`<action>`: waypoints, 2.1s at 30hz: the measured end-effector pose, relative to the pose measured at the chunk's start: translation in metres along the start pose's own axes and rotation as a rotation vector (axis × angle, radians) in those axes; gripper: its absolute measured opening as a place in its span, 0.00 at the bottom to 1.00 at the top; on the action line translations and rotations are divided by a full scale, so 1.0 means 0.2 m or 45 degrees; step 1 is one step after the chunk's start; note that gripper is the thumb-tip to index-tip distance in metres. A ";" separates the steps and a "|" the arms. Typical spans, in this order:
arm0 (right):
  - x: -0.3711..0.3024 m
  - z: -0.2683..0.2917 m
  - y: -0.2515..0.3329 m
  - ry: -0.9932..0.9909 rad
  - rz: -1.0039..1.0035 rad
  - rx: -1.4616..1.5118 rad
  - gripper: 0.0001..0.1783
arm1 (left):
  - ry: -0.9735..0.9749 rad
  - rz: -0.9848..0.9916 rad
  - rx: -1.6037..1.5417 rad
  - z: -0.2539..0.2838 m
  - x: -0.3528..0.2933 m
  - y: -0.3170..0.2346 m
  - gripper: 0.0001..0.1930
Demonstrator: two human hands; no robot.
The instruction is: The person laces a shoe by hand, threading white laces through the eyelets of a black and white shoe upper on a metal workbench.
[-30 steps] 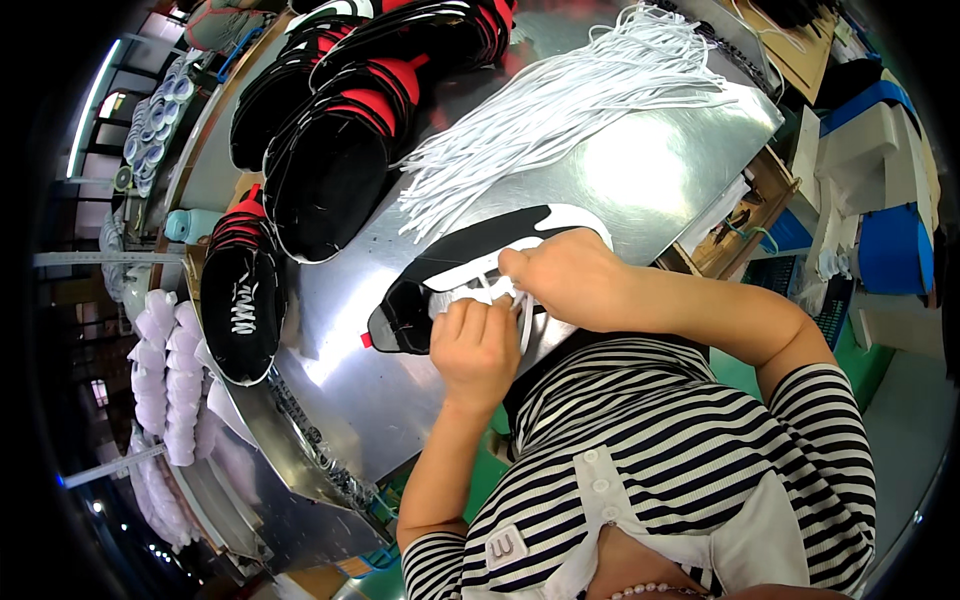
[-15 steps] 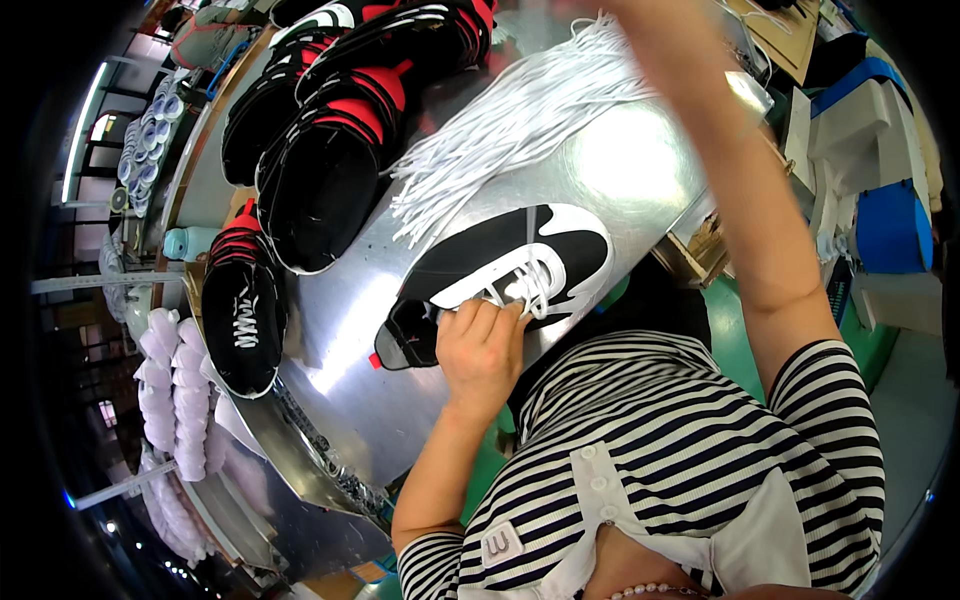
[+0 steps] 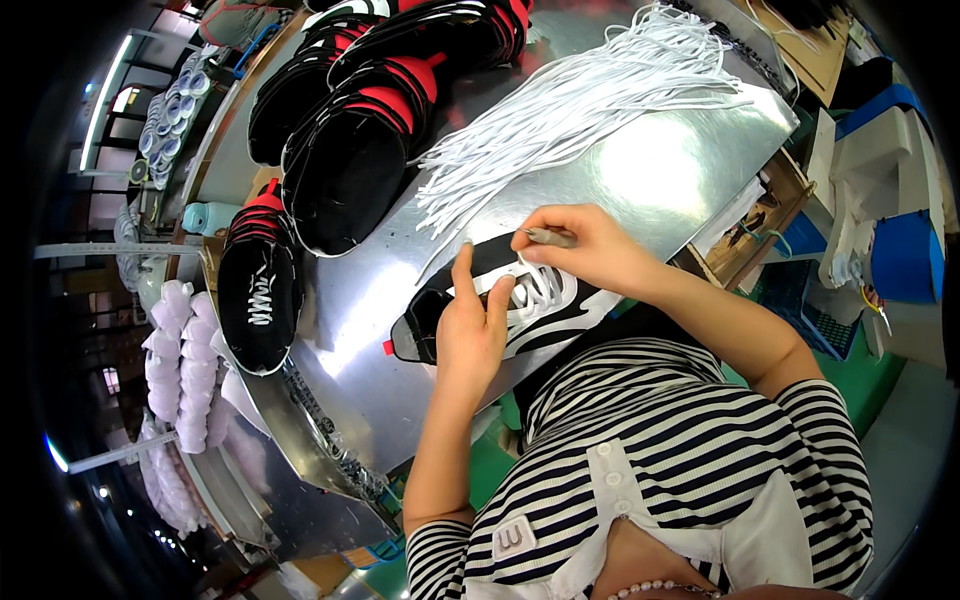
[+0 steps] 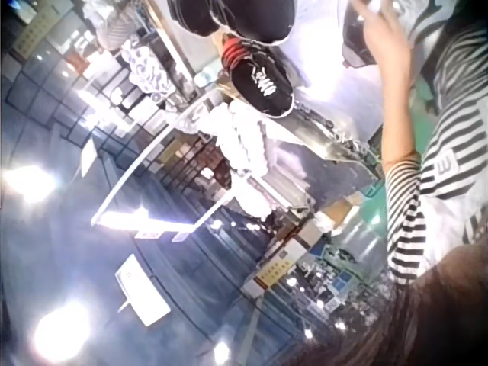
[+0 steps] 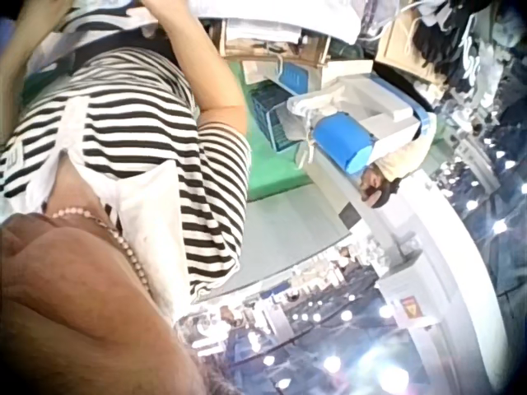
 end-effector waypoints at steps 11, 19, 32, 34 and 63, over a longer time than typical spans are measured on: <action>0.05 -0.07 -0.01 0.036 0.179 -0.476 0.09 | -0.574 -0.177 0.105 -0.03 -0.02 0.04 0.23; -0.07 -0.03 0.01 0.058 0.225 -0.582 0.09 | -0.547 -0.172 0.060 -0.03 -0.03 0.04 0.23; 0.04 -0.18 0.04 0.307 0.237 -1.139 0.14 | -0.477 -0.284 -0.395 -0.06 -0.05 0.02 0.19; 0.05 -0.26 0.03 0.274 0.368 -1.165 0.20 | -0.462 -0.354 -0.371 -0.06 -0.06 0.01 0.19; -0.12 -0.02 0.08 -0.194 0.896 -0.590 0.16 | 0.006 0.130 -1.025 -0.08 -0.01 0.13 0.26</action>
Point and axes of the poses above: each hand's wrist, its own x-axis towards the middle knuckle, its own z-axis out of the back of the hand, y = z × x, the point moved 8 cm from there along x, towards the middle knuckle, and after that the axes turned 3 degrees about x, right-handed, at the moved point
